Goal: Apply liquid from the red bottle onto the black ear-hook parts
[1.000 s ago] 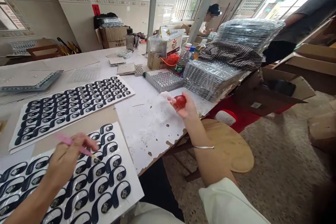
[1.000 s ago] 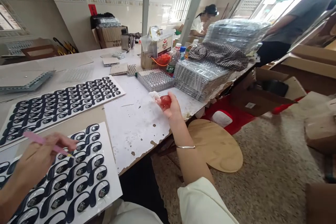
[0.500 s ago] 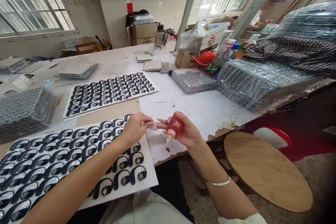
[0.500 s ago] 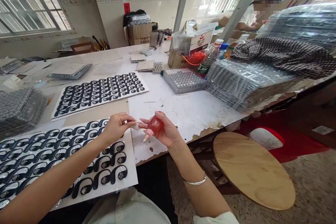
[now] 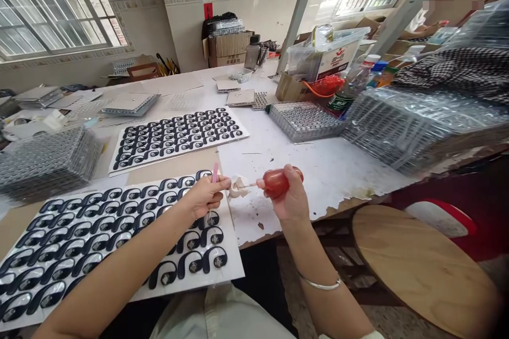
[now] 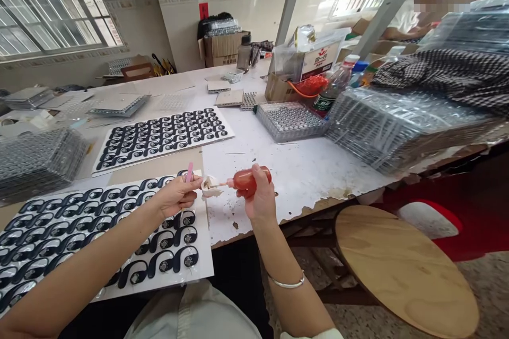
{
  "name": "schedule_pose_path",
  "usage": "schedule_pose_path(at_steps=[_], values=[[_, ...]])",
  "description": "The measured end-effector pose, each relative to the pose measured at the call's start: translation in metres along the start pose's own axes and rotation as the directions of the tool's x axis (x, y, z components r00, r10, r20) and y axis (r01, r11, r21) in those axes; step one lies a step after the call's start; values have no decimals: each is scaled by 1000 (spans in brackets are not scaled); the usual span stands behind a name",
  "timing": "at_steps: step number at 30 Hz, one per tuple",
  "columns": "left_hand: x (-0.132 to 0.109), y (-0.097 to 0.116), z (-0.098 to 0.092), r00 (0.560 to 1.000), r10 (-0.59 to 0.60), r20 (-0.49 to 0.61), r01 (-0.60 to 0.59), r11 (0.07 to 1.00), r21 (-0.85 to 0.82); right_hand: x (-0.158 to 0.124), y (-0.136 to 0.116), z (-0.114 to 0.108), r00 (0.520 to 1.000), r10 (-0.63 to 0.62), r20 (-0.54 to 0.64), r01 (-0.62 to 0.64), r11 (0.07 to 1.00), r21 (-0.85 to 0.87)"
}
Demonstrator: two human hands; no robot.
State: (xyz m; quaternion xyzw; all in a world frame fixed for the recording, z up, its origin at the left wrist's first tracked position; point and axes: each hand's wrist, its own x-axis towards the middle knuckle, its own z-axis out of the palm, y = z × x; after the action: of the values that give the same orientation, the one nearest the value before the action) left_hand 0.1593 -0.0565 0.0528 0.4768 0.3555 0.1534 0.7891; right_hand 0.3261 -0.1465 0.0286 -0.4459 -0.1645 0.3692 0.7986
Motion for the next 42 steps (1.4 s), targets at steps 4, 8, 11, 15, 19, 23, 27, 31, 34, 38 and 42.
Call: schedule_pose_path(at_steps=[4, 8, 11, 15, 19, 23, 27, 31, 34, 38, 42], values=[[-4, -1, 4, 1000, -14, -4, 14, 1000, -23, 0, 9, 0, 995, -93, -27, 92, 995, -45], [-5, 1, 5, 995, 78, -69, -68, 989, 132, -2, 16, 6, 977, -205, -53, 202, 978, -59], [-3, 6, 3, 939, 314, -141, -230, 877, 422, -6, 20, 16, 951, -308, -30, 305, 949, -77], [-1, 17, 0, 829, 554, -77, -359, 632, 687, -10, 25, 31, 858, -506, -89, 498, 862, -95], [-1, 26, -1, 782, 622, 23, -411, 488, 770, -10, 29, 41, 857, -503, -110, 498, 864, -67], [-1, 31, 0, 703, 696, 145, -460, 290, 839, -11, 33, 45, 798, -591, -118, 580, 806, -118], [-1, 39, -1, 639, 757, 138, -545, 318, 776, -15, 32, 50, 684, -724, -91, 702, 687, -185], [0, 48, -2, 628, 765, 140, -575, 335, 746, -16, 28, 58, 713, -699, -50, 674, 703, -226], [1, 50, -3, 566, 801, 195, -599, 237, 765, -12, 28, 58, 633, -771, -72, 726, 623, -292], [2, 48, 0, 508, 838, 199, -592, 172, 787, -8, 32, 45, 557, -830, 28, 791, 520, -322], [8, 48, 8, 569, 820, 54, -596, 367, 714, -6, 35, 39, 886, -462, 28, 449, 842, -298]])
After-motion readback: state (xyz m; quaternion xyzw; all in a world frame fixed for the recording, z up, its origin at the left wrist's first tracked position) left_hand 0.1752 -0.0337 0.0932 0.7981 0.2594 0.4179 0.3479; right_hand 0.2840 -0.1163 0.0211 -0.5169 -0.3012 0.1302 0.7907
